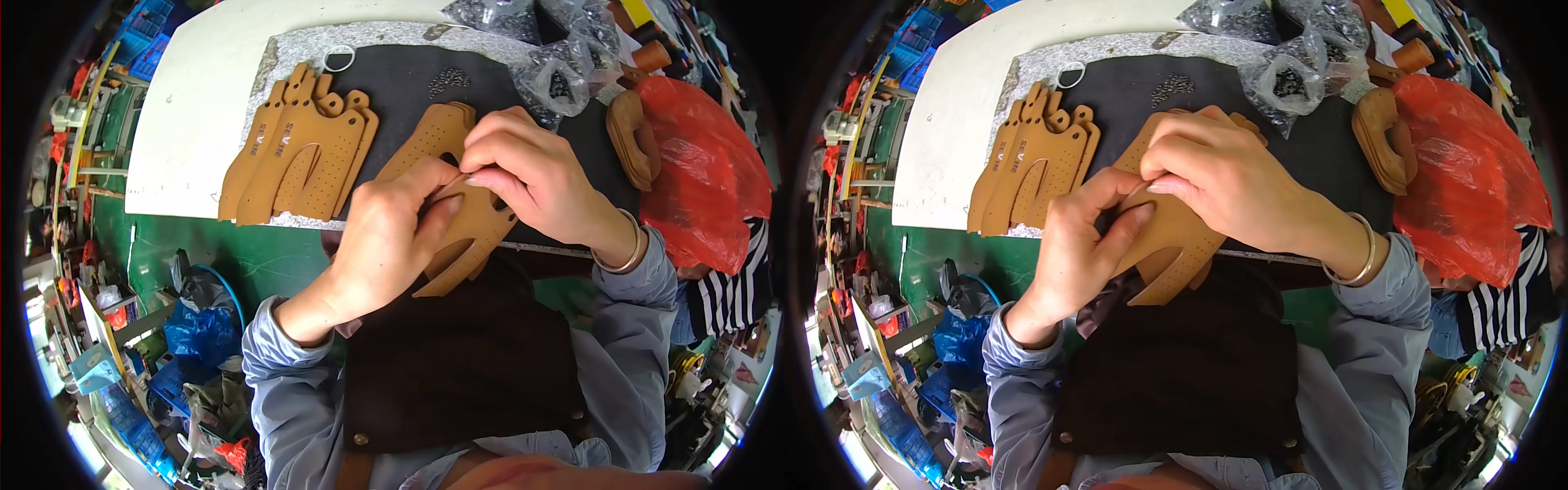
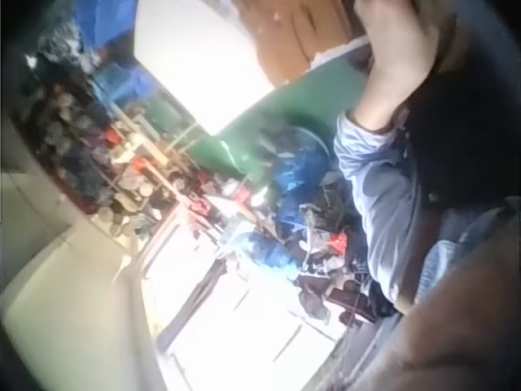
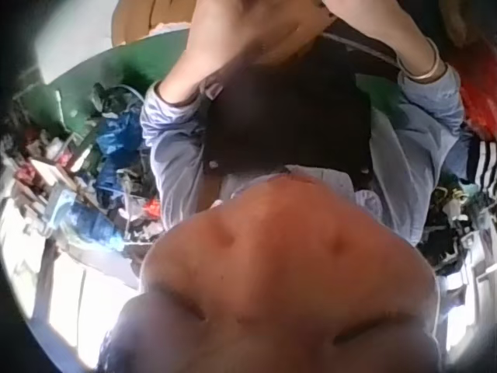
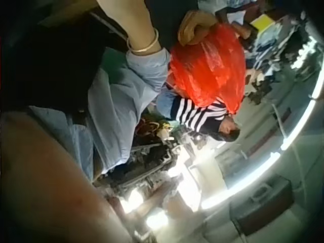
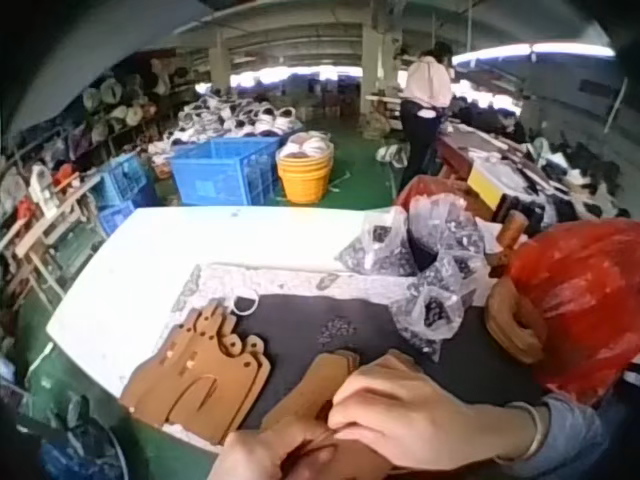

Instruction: The person retrieves leather pieces from under the table, sorts the leather pieces on the workbench, and inserts small metal studs from a bag into holes on the leather pieces by hand.

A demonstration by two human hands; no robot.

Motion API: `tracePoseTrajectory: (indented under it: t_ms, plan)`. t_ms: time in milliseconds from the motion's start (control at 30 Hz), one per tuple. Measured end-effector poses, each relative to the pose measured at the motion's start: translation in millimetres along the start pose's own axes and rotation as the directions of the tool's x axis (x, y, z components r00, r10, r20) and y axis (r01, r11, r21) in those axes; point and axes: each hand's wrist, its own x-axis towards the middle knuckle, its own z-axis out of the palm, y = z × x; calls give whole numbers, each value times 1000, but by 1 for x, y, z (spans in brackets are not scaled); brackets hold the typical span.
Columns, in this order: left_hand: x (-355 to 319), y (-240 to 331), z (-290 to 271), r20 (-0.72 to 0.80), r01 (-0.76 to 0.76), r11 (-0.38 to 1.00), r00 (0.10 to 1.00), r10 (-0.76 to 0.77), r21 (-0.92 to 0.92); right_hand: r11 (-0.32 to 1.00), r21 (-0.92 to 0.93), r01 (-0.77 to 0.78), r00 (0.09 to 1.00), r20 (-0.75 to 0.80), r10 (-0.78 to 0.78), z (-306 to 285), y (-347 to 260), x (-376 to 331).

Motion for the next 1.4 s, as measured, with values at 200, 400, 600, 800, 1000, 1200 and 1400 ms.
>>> tracePoseTrajectory:
  t_ms: [200,400,600,800,1000,1200,1400]
  plan:
    - [-7,4,8,-100,-118,989,989,108,-94,996,27,80,995,-57,-78,2,-5,-4]
    - [-9,6,0,-128,-104,988,988,89,-118,965,-167,204,954,-186,-234,16,-11,0]
    - [-18,7,-10,-50,14,959,998,-29,-283,973,-48,227,946,-225,-232,23,-17,6]
    - [-11,-9,-67,-125,227,971,964,-235,-75,983,-184,27,962,-261,-75,-20,-20,-26]
    - [12,-68,-118,-255,68,654,947,196,753,634,-586,-505,755,-655,-4,-122,4,-122]
    - [21,-37,-93,-188,-31,733,958,215,679,-266,-638,-722,515,-753,409,-178,39,-241]
    - [16,-19,-76,-148,18,735,983,112,678,-271,-559,-784,102,-546,832,-207,45,-322]
